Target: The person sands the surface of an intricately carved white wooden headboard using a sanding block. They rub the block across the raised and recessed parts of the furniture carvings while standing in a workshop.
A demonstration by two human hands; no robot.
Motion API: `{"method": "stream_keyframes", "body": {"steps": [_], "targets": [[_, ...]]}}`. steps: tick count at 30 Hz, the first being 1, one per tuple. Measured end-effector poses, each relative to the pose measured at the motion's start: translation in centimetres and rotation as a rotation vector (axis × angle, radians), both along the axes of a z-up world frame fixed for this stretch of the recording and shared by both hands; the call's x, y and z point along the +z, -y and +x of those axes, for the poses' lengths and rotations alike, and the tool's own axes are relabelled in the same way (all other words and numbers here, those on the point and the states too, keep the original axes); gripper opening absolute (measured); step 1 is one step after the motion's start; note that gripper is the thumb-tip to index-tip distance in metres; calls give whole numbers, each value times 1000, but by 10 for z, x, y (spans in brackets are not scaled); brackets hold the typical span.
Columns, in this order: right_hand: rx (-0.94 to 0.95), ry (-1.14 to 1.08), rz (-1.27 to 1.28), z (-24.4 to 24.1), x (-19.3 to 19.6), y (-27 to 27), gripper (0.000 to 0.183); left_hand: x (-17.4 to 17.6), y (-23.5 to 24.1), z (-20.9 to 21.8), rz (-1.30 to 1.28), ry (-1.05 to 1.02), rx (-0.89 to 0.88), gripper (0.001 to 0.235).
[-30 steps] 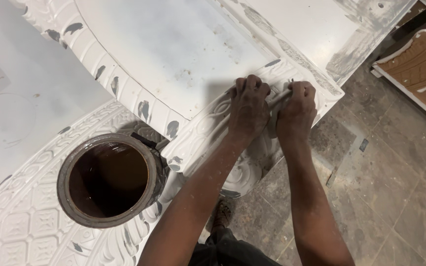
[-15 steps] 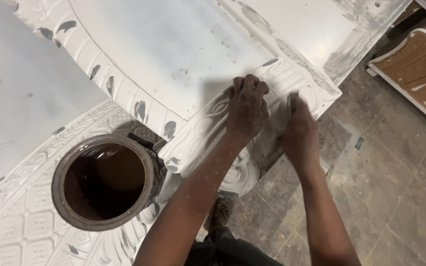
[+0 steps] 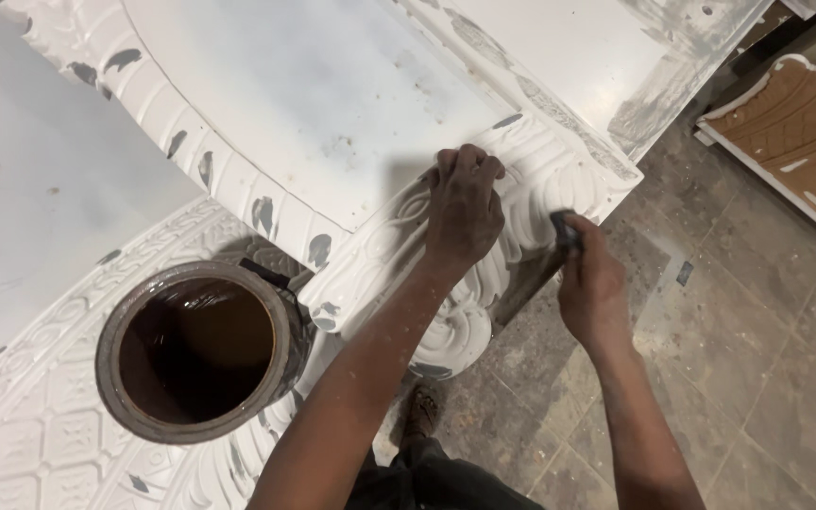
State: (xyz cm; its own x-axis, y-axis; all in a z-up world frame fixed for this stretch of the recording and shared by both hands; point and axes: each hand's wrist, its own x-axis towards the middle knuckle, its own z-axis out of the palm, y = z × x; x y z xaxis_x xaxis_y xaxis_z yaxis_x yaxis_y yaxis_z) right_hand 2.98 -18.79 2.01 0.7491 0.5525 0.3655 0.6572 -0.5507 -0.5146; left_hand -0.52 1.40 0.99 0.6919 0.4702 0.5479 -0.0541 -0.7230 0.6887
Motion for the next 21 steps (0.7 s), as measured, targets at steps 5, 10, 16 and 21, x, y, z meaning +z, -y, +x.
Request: {"method": "stream_keyframes", "body": {"steps": [5,10,16,21], "targets": [[-85,-40,119,17,25,8,35,-5,4,0,11,30,21,23],[-33,2,-38,9,8,-39,29,-4,3,2,-10,7,8,24],[53,30,72,-23,5,1,41,-5,2,3,-23,1,12,23],[-44,-538,605,-13,26,13,55,-10,2,4,-33,38,14,23]]}}
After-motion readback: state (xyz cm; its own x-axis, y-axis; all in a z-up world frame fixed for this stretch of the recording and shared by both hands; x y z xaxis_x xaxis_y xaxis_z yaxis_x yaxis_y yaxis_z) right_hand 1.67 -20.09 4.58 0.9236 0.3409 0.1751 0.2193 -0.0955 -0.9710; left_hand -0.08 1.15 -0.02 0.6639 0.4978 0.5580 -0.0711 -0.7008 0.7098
